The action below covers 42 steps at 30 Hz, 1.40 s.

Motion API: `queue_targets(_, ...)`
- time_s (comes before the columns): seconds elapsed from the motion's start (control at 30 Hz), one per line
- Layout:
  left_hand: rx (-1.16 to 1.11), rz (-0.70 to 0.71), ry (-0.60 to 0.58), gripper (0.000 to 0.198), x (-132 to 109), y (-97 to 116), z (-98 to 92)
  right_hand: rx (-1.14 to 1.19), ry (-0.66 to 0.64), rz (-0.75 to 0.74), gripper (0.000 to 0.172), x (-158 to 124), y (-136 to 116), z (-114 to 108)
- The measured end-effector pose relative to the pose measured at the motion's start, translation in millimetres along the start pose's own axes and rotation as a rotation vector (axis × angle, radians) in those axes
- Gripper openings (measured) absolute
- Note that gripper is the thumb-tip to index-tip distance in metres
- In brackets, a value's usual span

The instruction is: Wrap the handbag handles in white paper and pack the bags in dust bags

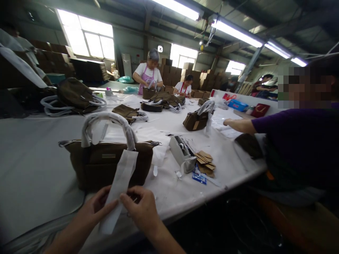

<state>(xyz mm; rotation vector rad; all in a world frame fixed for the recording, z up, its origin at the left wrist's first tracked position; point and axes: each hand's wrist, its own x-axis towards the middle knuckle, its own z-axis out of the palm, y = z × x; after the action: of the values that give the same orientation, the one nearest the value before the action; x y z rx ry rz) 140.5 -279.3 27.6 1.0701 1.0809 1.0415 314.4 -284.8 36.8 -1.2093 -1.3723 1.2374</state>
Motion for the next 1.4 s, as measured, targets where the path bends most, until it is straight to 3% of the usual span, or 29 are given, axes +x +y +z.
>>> queue_targets(0.07,-0.017,-0.005,0.078,0.060,-3.7,-8.9,-4.3,-0.144,0.027,-0.125,0.026,8.2,-8.6,-22.9)
queue_targets(0.1,-0.007,-0.001,0.109,0.062,-4.5,-10.5,-5.8,-0.235,0.110,-0.197,0.026,14.5,-13.1,-40.6)
queue_targets(0.2,0.029,0.014,0.163,0.064,-4.3,-7.7,-8.7,-0.563,0.506,-0.327,0.032,41.0,-22.7,-113.8)
queue_targets(0.27,0.025,0.021,0.174,0.064,-3.6,-4.0,-8.5,-0.654,0.671,-0.245,0.031,61.2,-23.7,-166.5)
queue_targets(0.33,0.013,0.022,0.180,0.065,-3.6,-1.3,-6.5,-0.654,0.716,-0.167,0.023,78.5,-20.5,-209.1)
queue_targets(0.43,0.029,0.028,0.185,0.064,-4.4,1.3,-1.9,-0.585,0.682,-0.039,0.025,94.5,-11.0,-242.0)
queue_targets(0.6,0.065,0.052,0.201,0.061,-4.7,5.4,0.5,-0.332,0.613,0.069,0.034,97.8,-3.8,-242.7)
queue_targets(0.83,0.114,0.070,0.203,0.059,-1.4,5.3,-3.1,-0.035,0.621,0.059,0.037,69.7,-20.2,-241.0)
queue_targets(1.03,0.085,0.062,0.211,0.055,0.4,2.3,-3.0,-0.001,0.638,0.143,0.043,39.3,-0.4,-241.2)
queue_targets(1.23,0.095,0.059,0.209,0.053,0.9,4.6,-1.7,-0.053,0.707,0.134,0.056,34.4,38.1,-243.4)
queue_targets(1.4,0.117,0.053,0.194,0.053,-0.3,9.6,-5.0,-0.159,0.757,0.056,0.051,19.2,39.1,-225.4)
